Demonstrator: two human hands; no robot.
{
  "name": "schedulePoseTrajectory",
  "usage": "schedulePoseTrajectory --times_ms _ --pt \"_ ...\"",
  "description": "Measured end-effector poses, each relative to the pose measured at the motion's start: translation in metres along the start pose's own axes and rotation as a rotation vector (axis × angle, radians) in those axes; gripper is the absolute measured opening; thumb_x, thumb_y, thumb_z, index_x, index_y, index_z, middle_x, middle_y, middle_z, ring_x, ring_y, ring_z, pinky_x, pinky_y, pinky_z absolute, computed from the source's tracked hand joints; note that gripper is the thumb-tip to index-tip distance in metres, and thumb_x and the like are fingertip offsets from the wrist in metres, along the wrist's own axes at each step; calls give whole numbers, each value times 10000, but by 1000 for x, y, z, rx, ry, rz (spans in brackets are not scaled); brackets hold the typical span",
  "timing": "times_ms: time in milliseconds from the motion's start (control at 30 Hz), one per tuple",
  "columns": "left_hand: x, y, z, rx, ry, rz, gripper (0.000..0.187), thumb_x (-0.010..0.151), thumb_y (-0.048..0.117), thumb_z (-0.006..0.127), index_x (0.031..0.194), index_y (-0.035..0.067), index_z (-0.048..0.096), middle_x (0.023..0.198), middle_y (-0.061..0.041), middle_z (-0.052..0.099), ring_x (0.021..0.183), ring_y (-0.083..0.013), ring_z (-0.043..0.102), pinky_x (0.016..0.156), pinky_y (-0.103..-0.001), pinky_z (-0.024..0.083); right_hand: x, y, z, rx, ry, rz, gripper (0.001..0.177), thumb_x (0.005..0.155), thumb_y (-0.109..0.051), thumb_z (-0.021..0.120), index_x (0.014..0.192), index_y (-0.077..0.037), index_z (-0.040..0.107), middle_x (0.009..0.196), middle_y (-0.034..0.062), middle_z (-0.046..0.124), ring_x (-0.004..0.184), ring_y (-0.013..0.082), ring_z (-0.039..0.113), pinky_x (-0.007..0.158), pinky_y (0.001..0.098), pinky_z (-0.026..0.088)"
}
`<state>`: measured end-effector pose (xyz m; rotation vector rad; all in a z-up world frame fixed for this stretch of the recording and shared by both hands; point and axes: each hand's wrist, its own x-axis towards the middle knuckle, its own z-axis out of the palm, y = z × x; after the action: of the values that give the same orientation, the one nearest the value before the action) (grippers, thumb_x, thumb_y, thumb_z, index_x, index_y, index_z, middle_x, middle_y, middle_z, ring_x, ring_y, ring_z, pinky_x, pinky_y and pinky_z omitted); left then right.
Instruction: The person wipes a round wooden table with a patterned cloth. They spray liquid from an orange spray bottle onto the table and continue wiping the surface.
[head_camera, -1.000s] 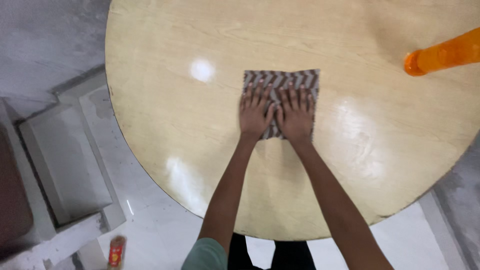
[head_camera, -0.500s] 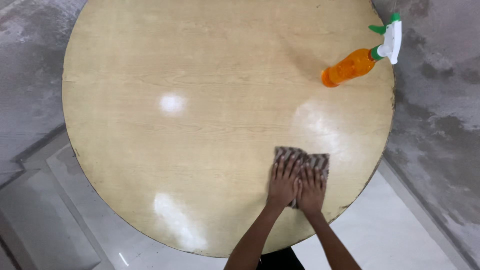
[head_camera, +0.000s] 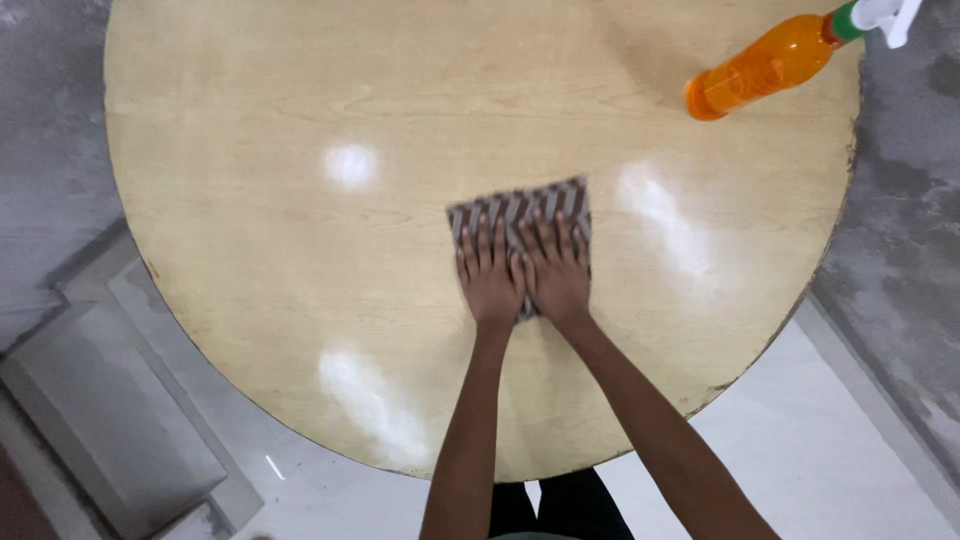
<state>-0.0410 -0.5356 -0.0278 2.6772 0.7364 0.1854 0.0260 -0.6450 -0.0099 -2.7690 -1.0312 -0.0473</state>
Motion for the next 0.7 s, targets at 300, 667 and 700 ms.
schedulePoseTrajectory --times_ms 300,667,700 --pt "-159 80 28 -20 -217 258 657 1017 376 409 1620 123 339 1718 -117 193 1564 -422 134 1236 -576 84 -197 56 -26 98 -30 133 490 1027 -322 443 1488 -180 529 1591 12 460 1500 235 363 1263 434 202" --pt "27 249 87 -101 -125 274 588 1054 421 422 1618 256 395 1697 -14 313 1586 -290 246 1285 -519 177 -53 240 -45 15 127 352 517 1092 -306 419 1580 -151 492 1681 114 373 1563 383 261 1251 538 142" --pt "35 244 85 -92 -112 210 577 1062 423 423 1616 263 403 1691 -12 327 1582 -292 252 1281 -521 182 -36 239 -45 14 91 320 526 1083 -312 420 1581 -159 489 1683 112 361 1561 384 248 1248 540 136"
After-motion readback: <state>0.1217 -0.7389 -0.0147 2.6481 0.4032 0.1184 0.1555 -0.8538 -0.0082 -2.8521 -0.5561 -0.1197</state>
